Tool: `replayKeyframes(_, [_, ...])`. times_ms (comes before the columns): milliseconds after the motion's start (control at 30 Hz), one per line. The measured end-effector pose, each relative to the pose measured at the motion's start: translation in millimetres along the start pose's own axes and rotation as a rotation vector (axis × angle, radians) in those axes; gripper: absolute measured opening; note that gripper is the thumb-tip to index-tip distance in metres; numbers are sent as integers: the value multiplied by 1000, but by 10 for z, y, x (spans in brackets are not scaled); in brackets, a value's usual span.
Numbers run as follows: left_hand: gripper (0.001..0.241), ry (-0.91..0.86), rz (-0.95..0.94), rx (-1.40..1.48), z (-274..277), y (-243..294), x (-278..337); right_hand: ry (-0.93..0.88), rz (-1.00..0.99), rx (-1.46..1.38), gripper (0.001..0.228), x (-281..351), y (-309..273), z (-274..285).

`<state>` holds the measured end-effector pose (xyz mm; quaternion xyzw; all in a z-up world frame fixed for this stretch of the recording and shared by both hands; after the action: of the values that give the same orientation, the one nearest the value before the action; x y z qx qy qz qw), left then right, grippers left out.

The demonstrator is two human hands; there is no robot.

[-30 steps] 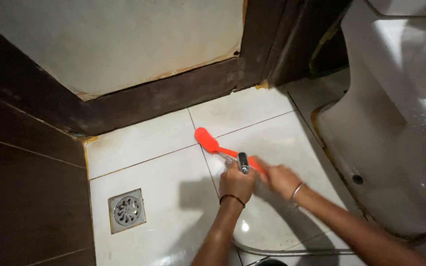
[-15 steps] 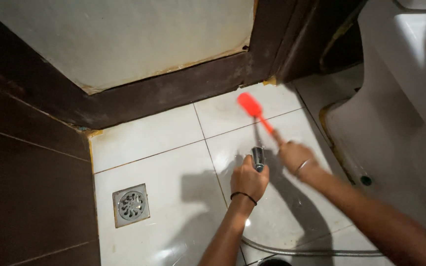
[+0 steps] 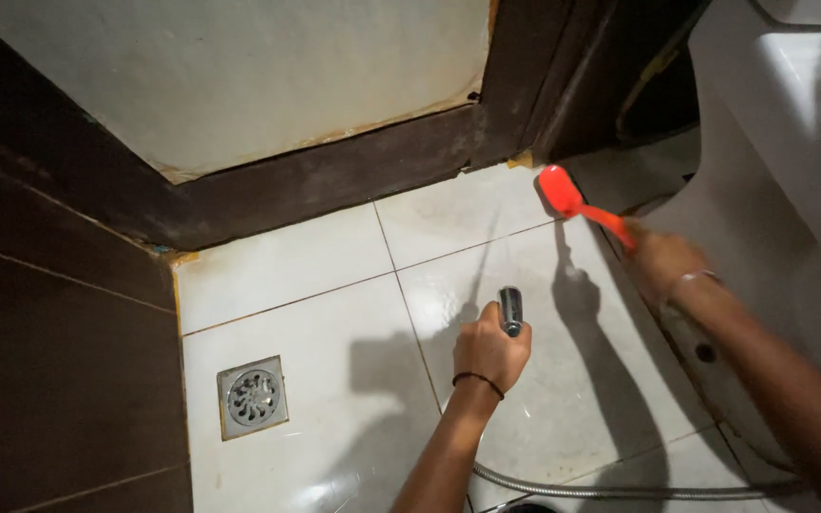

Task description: The person cleans a tiled bathroom floor using a handheld shower hose and a red scrub brush. They scrub the floor tiles, the drain, and the base of the toilet while rinsing the area with water.

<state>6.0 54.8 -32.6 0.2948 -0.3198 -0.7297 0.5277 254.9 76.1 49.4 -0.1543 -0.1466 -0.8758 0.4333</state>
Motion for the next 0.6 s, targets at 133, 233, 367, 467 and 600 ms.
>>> replayKeyframes(133, [26, -185, 213, 18, -92, -187, -48, 141, 172, 69, 60, -568, -429, -750])
replayKeyframes(233, [43, -182, 243, -12, -59, -326, -16, 64, 210, 71, 69, 15, -1114, -707])
replayKeyframes(367, [29, -44, 290, 19, 230, -339, -73, -47, 443, 124, 70, 536, -1452, -706])
replayKeyframes(467, [25, 11, 305, 0, 163, -451, -35, -49, 423, 82, 46, 787, -1297, -319])
replayKeyframes(600, [25, 44, 170, -37, 61, -295, -13, 134, 214, -88, 25, 218, -476, -222])
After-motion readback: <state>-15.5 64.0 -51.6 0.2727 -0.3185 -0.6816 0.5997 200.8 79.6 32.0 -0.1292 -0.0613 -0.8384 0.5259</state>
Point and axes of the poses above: each hand's wrist, its own x-axis away from the middle knuckle, its own z-axis out of the back of the hand, y = z × x, the point moved 5 cm from there along -x, towards the middle knuckle, and after that the axes turned 7 degrees about -z, right-handed, at the moved point
